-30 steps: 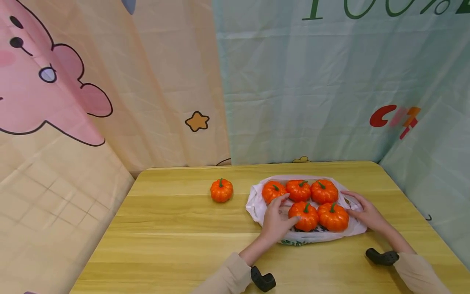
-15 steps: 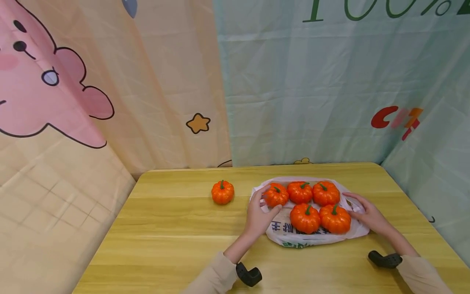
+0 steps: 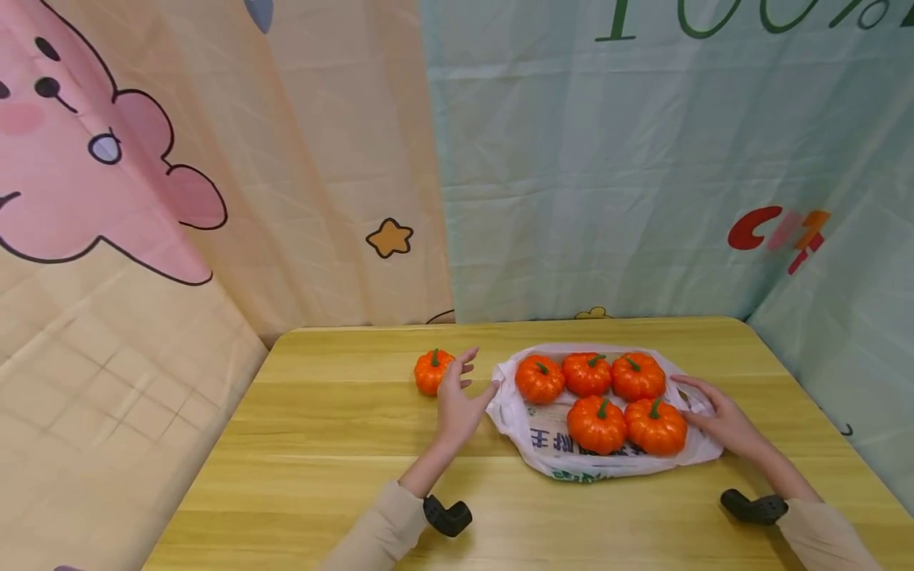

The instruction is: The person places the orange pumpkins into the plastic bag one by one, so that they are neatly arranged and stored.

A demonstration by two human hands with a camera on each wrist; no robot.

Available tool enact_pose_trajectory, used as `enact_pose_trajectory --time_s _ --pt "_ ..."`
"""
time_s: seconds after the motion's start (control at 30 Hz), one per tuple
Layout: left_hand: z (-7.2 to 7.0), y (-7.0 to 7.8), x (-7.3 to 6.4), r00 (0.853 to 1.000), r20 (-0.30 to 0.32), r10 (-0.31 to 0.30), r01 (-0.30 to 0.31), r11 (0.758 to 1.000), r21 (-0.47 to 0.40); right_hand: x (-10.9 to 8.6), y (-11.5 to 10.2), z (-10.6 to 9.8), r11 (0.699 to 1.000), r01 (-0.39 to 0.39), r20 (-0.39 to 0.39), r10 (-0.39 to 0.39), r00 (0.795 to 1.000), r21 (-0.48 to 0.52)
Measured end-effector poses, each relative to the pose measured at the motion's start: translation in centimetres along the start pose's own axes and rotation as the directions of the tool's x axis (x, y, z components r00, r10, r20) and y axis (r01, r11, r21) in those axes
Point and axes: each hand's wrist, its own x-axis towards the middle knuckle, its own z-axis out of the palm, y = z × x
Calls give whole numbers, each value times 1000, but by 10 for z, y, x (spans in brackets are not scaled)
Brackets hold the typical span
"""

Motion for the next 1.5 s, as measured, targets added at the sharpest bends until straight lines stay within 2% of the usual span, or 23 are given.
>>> enact_pose_trajectory --time_s 0.13,0.37,0.7,0.97,1.17,1.37,1.5 --pt "-11 -11 4 999 -43 -4 4 1000 5 -1 0 0 1000 0 -1 0 1000 -7" --pt "-27 -31 12 991 -126 -46 51 998 40 -3 -1 -2 1000 -12 -1 12 1000 -4" --pt "-40 -54 25 976 -189 -106 132 983 125 -3 -2 -3 1000 -18 -2 18 1000 -14" --pt "-48 -69 30 977 -149 -151 173 975 143 -4 -1 -2 1000 -3 -6 3 1000 -9" --pt "-57 -71 32 973 -88 -212 223 964 145 -3 -1 2 1000 10 -3 -10 1000 -29" --pt "-62 -71 39 973 -10 -231 230 959 167 -2 0 1 999 -3 -4 3 1000 -39" --pt "-63 -74 42 971 12 -238 233 958 167 1 -2 -1 999 10 -4 -10 1000 -35"
